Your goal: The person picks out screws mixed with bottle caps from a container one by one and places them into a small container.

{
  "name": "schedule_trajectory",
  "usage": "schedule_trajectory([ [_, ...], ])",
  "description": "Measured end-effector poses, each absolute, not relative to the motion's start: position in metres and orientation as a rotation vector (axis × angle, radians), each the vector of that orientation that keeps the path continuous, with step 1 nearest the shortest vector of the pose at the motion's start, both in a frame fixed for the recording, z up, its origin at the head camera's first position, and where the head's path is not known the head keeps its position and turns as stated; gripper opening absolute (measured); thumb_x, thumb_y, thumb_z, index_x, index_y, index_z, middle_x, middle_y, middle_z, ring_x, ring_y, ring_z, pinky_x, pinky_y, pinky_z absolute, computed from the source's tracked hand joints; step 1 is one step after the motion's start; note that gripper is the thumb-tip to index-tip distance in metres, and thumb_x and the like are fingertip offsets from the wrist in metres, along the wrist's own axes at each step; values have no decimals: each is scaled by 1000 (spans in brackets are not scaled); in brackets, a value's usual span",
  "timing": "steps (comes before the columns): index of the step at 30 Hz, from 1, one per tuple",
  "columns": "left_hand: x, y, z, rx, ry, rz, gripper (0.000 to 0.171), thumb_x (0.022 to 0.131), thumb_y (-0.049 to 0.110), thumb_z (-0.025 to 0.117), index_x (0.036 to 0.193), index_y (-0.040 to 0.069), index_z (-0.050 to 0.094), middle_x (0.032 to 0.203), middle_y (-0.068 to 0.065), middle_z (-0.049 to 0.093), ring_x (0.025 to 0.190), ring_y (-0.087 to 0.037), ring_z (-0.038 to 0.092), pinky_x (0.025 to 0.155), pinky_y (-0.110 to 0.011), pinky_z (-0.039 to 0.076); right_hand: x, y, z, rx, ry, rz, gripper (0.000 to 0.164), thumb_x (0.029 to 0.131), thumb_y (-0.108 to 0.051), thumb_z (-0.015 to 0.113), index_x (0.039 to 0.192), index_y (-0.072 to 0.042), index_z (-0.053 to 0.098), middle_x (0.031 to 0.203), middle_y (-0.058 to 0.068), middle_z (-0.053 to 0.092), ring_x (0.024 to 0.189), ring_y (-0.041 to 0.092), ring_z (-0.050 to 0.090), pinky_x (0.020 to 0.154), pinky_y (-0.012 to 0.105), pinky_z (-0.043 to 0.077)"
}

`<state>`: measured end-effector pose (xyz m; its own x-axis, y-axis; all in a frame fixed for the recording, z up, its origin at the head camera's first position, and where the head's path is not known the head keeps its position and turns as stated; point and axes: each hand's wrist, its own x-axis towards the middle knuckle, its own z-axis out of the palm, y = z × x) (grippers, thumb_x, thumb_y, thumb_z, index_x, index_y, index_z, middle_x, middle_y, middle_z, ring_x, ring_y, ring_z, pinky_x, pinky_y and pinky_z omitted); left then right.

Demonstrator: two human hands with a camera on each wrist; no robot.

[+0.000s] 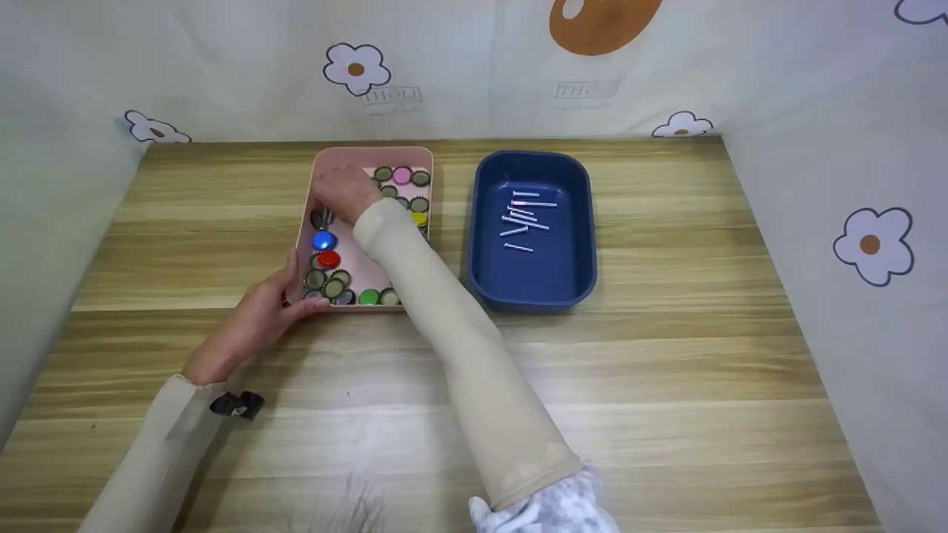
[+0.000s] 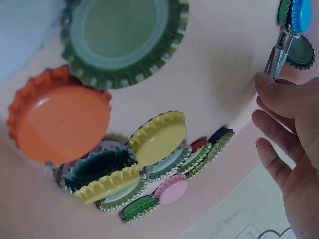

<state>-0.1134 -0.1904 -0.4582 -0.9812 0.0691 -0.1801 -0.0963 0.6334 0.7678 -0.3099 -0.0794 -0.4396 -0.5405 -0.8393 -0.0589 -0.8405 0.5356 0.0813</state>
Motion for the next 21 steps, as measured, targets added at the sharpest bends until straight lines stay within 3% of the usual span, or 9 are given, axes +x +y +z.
schedule_trajectory([
  [7,-114,-190,-459,-14,2665,1264,103,94,31,70,161,9,-4,164,-16,30,150,-28,34,126,-48,25,-310,-75,-444,-1506,2785,132,28,99,2,48,104,-6,74,104,15,75,92,29,72,82,41,59],
  [21,-113,-189,-457,-40,2653,1249,103,94,33,70,161,14,-5,167,-14,22,153,-28,28,127,-48,22,-310,-68,-440,-1454,2655,76,27,99,3,47,108,-4,72,107,16,74,96,30,70,85,39,59],
])
